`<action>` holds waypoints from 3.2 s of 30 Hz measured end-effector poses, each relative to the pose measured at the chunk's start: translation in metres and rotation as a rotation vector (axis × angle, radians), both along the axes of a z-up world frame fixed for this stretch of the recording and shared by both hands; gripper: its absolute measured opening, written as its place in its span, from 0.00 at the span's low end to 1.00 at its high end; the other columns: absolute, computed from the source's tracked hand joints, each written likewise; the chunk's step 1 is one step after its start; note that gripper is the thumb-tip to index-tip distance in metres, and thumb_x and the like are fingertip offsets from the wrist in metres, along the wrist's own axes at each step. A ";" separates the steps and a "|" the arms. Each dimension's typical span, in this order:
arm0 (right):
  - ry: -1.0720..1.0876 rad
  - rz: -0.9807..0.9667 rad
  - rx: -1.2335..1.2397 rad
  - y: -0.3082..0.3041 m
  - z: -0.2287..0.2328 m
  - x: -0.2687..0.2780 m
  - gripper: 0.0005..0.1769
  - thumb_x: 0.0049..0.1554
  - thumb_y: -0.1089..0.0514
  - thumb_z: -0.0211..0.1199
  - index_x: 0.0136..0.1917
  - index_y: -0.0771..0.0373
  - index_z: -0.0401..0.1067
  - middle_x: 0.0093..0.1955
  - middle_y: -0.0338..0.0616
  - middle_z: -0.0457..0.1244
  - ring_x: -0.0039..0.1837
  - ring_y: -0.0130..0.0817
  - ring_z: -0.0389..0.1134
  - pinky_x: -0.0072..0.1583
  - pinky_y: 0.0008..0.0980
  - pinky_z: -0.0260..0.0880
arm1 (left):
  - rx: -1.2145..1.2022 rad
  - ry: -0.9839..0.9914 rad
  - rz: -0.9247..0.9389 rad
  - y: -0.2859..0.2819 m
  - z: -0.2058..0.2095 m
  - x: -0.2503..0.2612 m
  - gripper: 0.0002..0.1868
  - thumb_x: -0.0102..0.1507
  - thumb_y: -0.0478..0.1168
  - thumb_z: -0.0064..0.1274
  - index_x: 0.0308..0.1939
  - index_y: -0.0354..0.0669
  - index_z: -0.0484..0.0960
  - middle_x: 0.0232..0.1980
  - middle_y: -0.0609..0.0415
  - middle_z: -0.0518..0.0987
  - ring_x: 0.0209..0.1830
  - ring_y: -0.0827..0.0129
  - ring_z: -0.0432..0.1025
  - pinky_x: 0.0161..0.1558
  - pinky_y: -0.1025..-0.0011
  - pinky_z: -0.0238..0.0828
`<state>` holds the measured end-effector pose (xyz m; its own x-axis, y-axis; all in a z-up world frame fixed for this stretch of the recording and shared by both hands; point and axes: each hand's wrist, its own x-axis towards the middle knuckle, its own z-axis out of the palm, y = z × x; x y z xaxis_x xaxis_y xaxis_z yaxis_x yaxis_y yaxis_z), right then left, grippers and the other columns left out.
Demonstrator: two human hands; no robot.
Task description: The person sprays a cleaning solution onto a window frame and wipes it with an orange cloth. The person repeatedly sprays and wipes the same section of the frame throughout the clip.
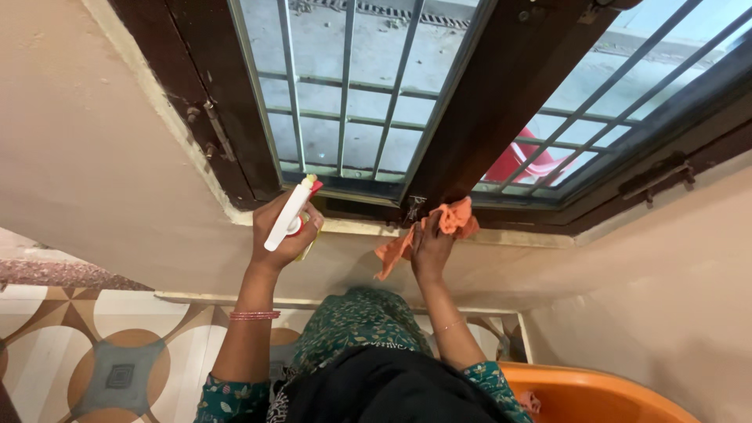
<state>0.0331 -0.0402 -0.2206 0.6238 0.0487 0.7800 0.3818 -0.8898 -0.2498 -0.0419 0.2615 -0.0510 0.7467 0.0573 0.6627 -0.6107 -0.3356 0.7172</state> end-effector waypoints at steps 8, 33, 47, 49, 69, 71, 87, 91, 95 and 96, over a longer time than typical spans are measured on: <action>0.397 0.186 0.199 0.004 -0.033 -0.073 0.40 0.47 0.71 0.62 0.73 0.64 0.62 0.64 0.63 0.63 0.62 0.58 0.67 0.58 0.45 0.70 | -0.106 0.057 -0.129 0.008 -0.001 -0.004 0.28 0.58 0.29 0.59 0.64 0.32 0.77 0.34 0.55 0.81 0.33 0.75 0.76 0.41 0.76 0.75; -0.052 0.166 -0.231 0.128 0.077 -0.008 0.28 0.59 0.55 0.67 0.72 0.55 0.68 0.77 0.51 0.55 0.80 0.59 0.49 0.75 0.63 0.48 | -0.095 -0.022 -0.180 0.043 -0.015 -0.027 0.29 0.58 0.31 0.56 0.65 0.37 0.77 0.45 0.50 0.85 0.36 0.71 0.81 0.42 0.74 0.79; 0.037 0.413 -0.158 0.194 0.042 -0.010 0.09 0.58 0.63 0.64 0.53 0.63 0.73 0.79 0.59 0.58 0.79 0.50 0.60 0.74 0.45 0.61 | -0.137 -0.017 -0.267 0.079 -0.030 -0.034 0.30 0.57 0.28 0.57 0.65 0.36 0.76 0.37 0.55 0.83 0.38 0.70 0.81 0.48 0.71 0.79; -0.067 0.390 -0.223 0.201 0.049 -0.012 0.10 0.54 0.63 0.65 0.50 0.64 0.76 0.75 0.54 0.60 0.77 0.49 0.61 0.74 0.50 0.58 | -0.141 -0.018 -0.273 0.080 -0.033 -0.034 0.30 0.57 0.28 0.57 0.65 0.36 0.76 0.37 0.55 0.83 0.39 0.70 0.81 0.48 0.72 0.79; -0.264 0.594 -0.407 0.228 0.212 0.035 0.16 0.54 0.61 0.68 0.57 0.54 0.77 0.68 0.32 0.65 0.72 0.36 0.65 0.69 0.43 0.64 | -0.095 0.028 -0.227 0.073 -0.029 -0.035 0.31 0.56 0.31 0.55 0.66 0.42 0.77 0.48 0.51 0.84 0.39 0.71 0.82 0.47 0.72 0.80; -0.426 0.630 -0.341 0.225 0.231 0.040 0.05 0.52 0.62 0.68 0.44 0.55 0.76 0.70 0.33 0.65 0.74 0.34 0.65 0.72 0.44 0.64 | -0.084 -0.001 -0.211 0.072 -0.028 -0.037 0.31 0.55 0.31 0.55 0.65 0.42 0.77 0.49 0.50 0.85 0.39 0.71 0.82 0.47 0.72 0.80; -0.237 0.555 -0.357 0.219 0.169 0.014 0.17 0.51 0.59 0.69 0.55 0.58 0.78 0.74 0.41 0.62 0.75 0.41 0.63 0.72 0.48 0.61 | -0.042 -0.030 -0.211 0.071 -0.026 -0.037 0.31 0.56 0.33 0.56 0.66 0.41 0.77 0.48 0.51 0.85 0.38 0.68 0.80 0.47 0.72 0.78; -0.421 0.380 -0.059 0.210 0.228 0.047 0.18 0.63 0.62 0.65 0.67 0.56 0.75 0.76 0.45 0.59 0.79 0.50 0.57 0.80 0.51 0.54 | -0.028 -0.028 -0.210 0.065 -0.021 -0.037 0.30 0.56 0.33 0.57 0.65 0.40 0.77 0.55 0.48 0.84 0.40 0.68 0.80 0.48 0.72 0.79; -0.478 0.089 0.020 0.167 0.234 0.050 0.21 0.64 0.60 0.55 0.69 0.55 0.74 0.75 0.42 0.61 0.81 0.48 0.54 0.82 0.53 0.45 | -0.017 -0.028 -0.204 0.063 -0.021 -0.039 0.30 0.56 0.33 0.58 0.64 0.39 0.77 0.53 0.48 0.84 0.41 0.68 0.81 0.48 0.72 0.78; -0.428 0.072 0.057 0.157 0.223 0.045 0.23 0.64 0.60 0.53 0.70 0.57 0.73 0.75 0.42 0.61 0.81 0.47 0.55 0.82 0.53 0.45 | -0.007 -0.035 -0.195 0.063 -0.021 -0.039 0.30 0.56 0.34 0.59 0.64 0.39 0.77 0.52 0.48 0.84 0.41 0.67 0.80 0.47 0.72 0.78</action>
